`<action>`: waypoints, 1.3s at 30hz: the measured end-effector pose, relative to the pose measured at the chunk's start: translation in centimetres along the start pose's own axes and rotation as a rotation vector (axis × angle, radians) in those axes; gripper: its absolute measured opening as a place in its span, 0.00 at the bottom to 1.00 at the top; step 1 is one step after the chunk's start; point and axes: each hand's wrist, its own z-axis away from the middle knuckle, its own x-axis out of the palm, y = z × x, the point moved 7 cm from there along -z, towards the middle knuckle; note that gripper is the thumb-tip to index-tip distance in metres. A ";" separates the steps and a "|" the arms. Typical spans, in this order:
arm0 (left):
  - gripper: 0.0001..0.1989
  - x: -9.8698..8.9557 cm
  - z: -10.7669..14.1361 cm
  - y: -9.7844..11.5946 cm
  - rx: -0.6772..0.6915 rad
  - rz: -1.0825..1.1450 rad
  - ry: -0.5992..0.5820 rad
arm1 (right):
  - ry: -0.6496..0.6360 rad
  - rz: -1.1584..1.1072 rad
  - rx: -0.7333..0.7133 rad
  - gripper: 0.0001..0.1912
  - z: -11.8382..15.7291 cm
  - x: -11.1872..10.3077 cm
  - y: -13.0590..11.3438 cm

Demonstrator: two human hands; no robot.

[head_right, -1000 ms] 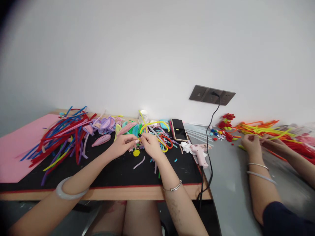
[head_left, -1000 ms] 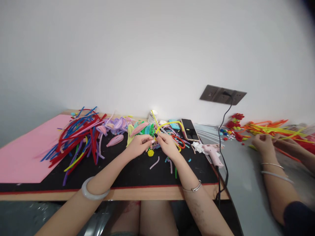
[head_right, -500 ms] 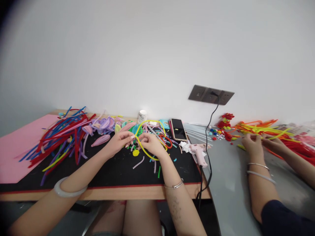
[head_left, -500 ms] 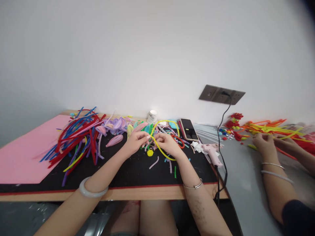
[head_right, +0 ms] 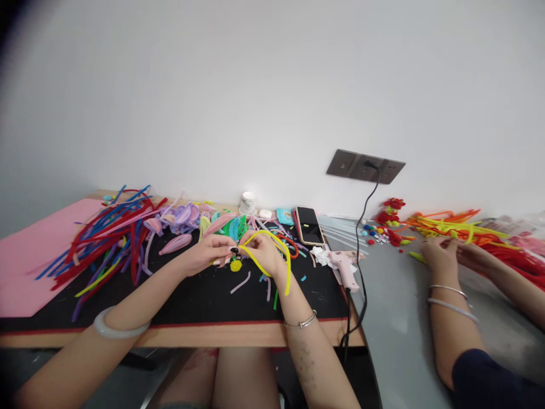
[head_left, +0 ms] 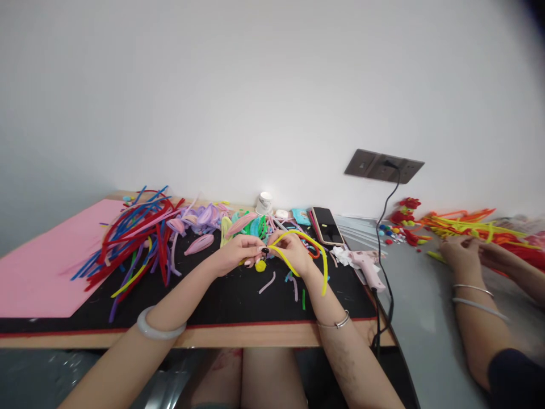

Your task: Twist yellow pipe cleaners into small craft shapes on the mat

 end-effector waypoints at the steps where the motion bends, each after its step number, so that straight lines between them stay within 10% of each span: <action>1: 0.12 0.0 0.0 0.0 0.007 -0.006 -0.001 | -0.005 0.017 -0.005 0.11 0.1 0.1 -0.2; 15: 0.09 1.1 1.0 3.4 0.495 -0.913 0.245 | 0.124 -0.101 0.194 0.14 -0.3 -0.2 2.8; 28: 0.11 -0.5 -0.6 0.5 0.203 -0.395 0.188 | 0.169 0.266 0.000 0.10 -0.4 -1.0 0.2; 39: 0.12 0.1 -0.4 0.7 0.208 -0.503 0.150 | 0.347 -0.415 0.158 0.14 -0.1 -1.7 3.0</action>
